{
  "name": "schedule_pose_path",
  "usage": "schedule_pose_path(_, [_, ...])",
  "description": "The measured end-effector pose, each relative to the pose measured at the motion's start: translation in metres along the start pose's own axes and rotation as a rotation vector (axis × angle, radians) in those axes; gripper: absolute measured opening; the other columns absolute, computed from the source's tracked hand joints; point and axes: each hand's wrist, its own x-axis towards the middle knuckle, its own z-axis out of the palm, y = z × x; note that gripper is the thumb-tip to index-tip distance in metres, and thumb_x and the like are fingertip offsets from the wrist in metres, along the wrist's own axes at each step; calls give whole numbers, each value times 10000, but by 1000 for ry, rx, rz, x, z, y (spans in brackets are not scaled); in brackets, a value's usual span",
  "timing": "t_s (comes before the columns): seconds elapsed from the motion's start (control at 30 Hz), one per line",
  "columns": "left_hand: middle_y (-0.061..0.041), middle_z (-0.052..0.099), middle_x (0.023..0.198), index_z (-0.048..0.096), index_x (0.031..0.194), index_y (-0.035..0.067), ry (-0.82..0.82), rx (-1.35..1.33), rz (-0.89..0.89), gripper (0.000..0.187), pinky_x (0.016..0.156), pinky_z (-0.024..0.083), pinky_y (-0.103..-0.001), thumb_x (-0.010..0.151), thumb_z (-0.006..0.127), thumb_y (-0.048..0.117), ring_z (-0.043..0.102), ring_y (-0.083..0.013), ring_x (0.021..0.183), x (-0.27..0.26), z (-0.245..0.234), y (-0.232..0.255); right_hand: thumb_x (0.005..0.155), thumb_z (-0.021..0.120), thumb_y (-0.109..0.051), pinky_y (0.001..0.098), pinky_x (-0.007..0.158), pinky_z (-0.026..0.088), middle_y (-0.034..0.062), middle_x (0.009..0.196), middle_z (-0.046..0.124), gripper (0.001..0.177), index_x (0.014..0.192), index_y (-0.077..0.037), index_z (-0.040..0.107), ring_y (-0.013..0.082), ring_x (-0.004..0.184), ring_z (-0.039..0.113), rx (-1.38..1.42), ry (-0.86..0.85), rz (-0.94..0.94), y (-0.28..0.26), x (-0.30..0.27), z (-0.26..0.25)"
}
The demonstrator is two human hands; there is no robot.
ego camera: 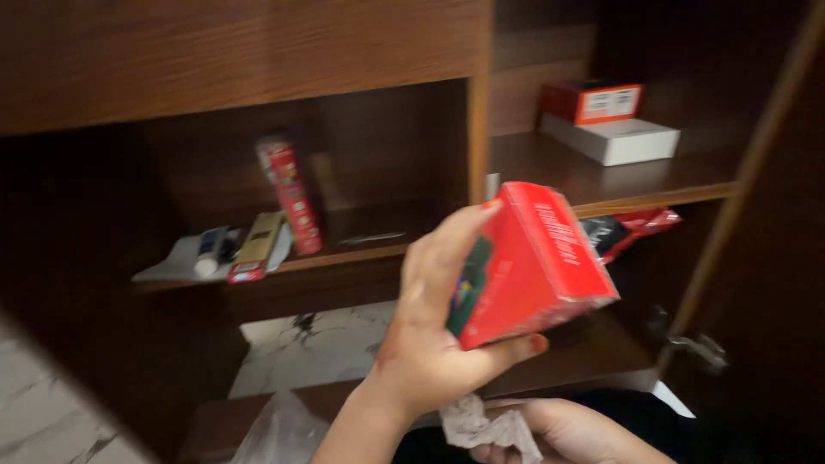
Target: The person cleans various boxes and containers by wiping them with a cloth, then places them into a wooden cabinet.
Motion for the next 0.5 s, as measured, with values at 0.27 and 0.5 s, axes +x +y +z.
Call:
schedule_pose_path(0.27, [-42,568,1459,464,1463,125,-332,11,449,834,1200,421,-347,711,784,-39,523,-250,1370,116,79,-8,901,518,-68,391,838,593,248,1144,666,380,1226,122,572,306,972,675,206,355,-579,-81,-71,-59])
schedule_pose_path(0.5, [-25,578,1466,524,1427,183,-476,101,443,742,1202,401,-391,774,861,77,543,-276,1385,239,141,-53,938,557,-4,293,807,589,249,1183,631,390,1286,172,532,263,1003,669,250,148,-811,-178,-101,-77])
